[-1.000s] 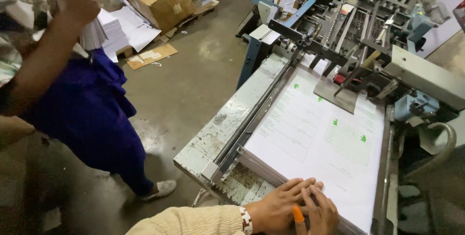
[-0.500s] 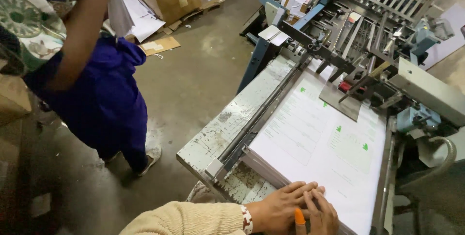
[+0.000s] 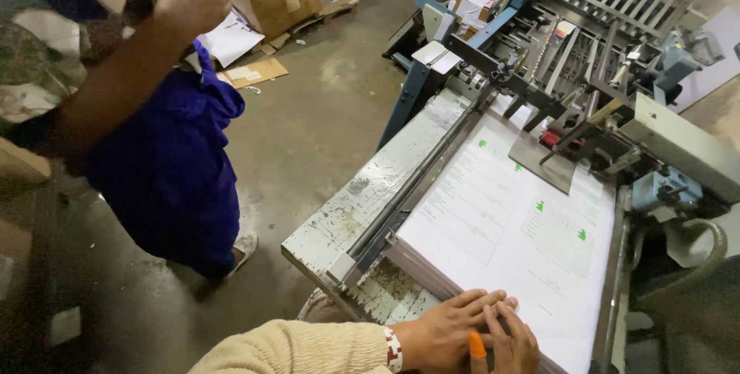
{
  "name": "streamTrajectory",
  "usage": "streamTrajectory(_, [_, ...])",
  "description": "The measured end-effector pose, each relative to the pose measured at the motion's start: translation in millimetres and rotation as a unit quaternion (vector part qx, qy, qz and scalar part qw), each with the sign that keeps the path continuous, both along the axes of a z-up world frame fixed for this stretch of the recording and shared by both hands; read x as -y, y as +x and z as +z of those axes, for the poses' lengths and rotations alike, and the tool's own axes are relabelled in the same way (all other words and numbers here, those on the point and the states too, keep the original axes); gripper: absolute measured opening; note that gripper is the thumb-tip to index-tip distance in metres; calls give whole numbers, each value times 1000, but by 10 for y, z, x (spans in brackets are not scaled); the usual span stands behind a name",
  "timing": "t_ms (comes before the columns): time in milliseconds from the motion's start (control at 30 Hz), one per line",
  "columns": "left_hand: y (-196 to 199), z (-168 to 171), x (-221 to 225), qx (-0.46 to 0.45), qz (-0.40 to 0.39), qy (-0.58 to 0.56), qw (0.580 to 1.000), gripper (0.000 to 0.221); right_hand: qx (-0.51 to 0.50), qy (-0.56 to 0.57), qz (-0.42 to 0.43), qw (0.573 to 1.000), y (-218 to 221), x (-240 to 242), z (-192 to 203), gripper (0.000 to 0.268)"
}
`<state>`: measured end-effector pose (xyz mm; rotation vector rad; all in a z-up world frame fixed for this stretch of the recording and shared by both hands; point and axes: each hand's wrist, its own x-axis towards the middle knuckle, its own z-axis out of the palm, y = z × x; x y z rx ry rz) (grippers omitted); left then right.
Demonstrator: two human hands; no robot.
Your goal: The person aligns a stack of printed papers on a machine table using both hands. A colleague then approaches, picks up the stack, and walks away with it.
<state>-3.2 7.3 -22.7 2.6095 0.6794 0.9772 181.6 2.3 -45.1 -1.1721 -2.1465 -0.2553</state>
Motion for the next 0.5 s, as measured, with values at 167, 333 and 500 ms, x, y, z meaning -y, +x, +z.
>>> streamTrajectory(167, [-8, 30, 20, -205, 235, 281, 907, 89, 6, 16, 22, 1000, 44, -30, -20, 56])
streamTrajectory(333, [17, 0, 28, -65, 102, 109, 987, 69, -3, 20, 4, 1000, 0, 14, -22, 54])
streamTrajectory(500, [15, 34, 12, 9, -2, -20, 1000, 63, -18, 23, -27, 999, -114, 108, 51, 52])
